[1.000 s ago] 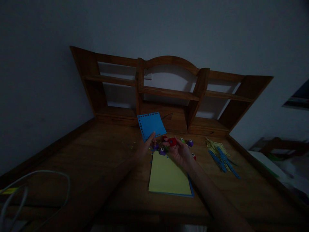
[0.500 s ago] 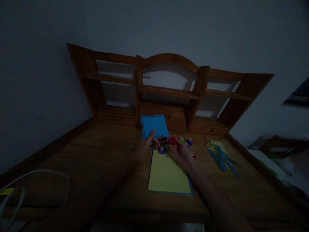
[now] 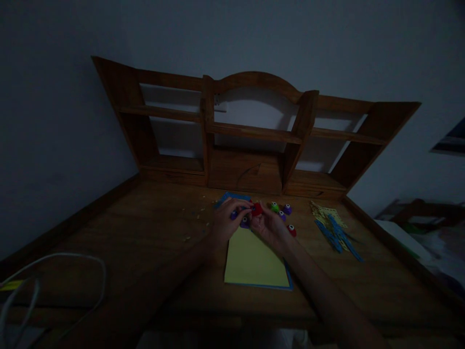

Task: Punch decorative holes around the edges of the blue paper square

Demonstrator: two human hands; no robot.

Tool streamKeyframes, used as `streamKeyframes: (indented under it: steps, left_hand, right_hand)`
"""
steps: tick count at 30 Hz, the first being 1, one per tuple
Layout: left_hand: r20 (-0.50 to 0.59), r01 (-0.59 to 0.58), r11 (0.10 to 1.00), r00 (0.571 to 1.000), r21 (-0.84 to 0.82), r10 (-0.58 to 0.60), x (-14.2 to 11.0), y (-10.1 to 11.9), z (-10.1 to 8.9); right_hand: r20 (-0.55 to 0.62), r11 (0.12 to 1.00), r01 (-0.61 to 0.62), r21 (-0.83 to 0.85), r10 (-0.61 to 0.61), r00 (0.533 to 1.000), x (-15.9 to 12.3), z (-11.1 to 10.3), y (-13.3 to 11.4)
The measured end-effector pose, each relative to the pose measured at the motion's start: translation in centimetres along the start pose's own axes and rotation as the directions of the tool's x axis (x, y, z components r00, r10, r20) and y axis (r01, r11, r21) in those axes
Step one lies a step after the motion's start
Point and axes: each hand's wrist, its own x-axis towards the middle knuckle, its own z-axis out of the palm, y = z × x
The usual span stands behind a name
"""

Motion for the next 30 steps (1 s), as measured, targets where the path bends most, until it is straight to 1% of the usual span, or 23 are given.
streamKeyframes:
  steps: [3, 5, 7, 12, 18, 24, 30]
  left_hand:
    - [0.024, -0.075, 0.997, 0.997, 0.036, 0.074, -0.10, -0.06, -0.07]
    - [0.031, -0.090, 0.995, 0.996, 0.048, 0.089, -0.13, -0.21, -0.10]
    - [0.022, -0.062, 0.996, 0.998, 0.059, 0.060, -0.13, -0.36, -0.13]
    - [0.005, 0.077, 0.993, 0.997, 0.086, -0.077, -0.20, -0.23, -0.12]
    - [-0.019, 0.219, 0.973, 0.976, 0.077, -0.218, -0.16, 0.17, -0.05]
    - [0.028, 0.274, 0.961, 0.961, 0.047, -0.275, 0.12, 0.24, -0.20]
    - [0.058, 0.287, 0.956, 0.955, 0.051, -0.290, 0.16, 0.25, -0.19]
  right_hand:
    - [0.008, 1.000, 0.000, 0.009, 0.000, 1.000, -0.15, 0.34, 0.27]
    - [0.021, 1.000, 0.013, 0.014, -0.013, 1.000, -0.19, 0.39, 0.36]
    - [0.034, 0.999, 0.030, 0.012, -0.030, 0.999, -0.12, 0.29, 0.40]
    - [0.057, 0.995, 0.083, -0.058, -0.080, 0.995, 0.15, 0.00, 0.55]
    - [0.077, 0.970, 0.178, -0.164, -0.167, 0.983, -0.17, 0.35, 0.75]
    - [0.075, 0.925, 0.247, -0.289, -0.235, 0.969, -0.37, 0.55, 0.85]
    - [0.097, 0.914, 0.242, -0.324, -0.223, 0.970, -0.39, 0.71, 0.87]
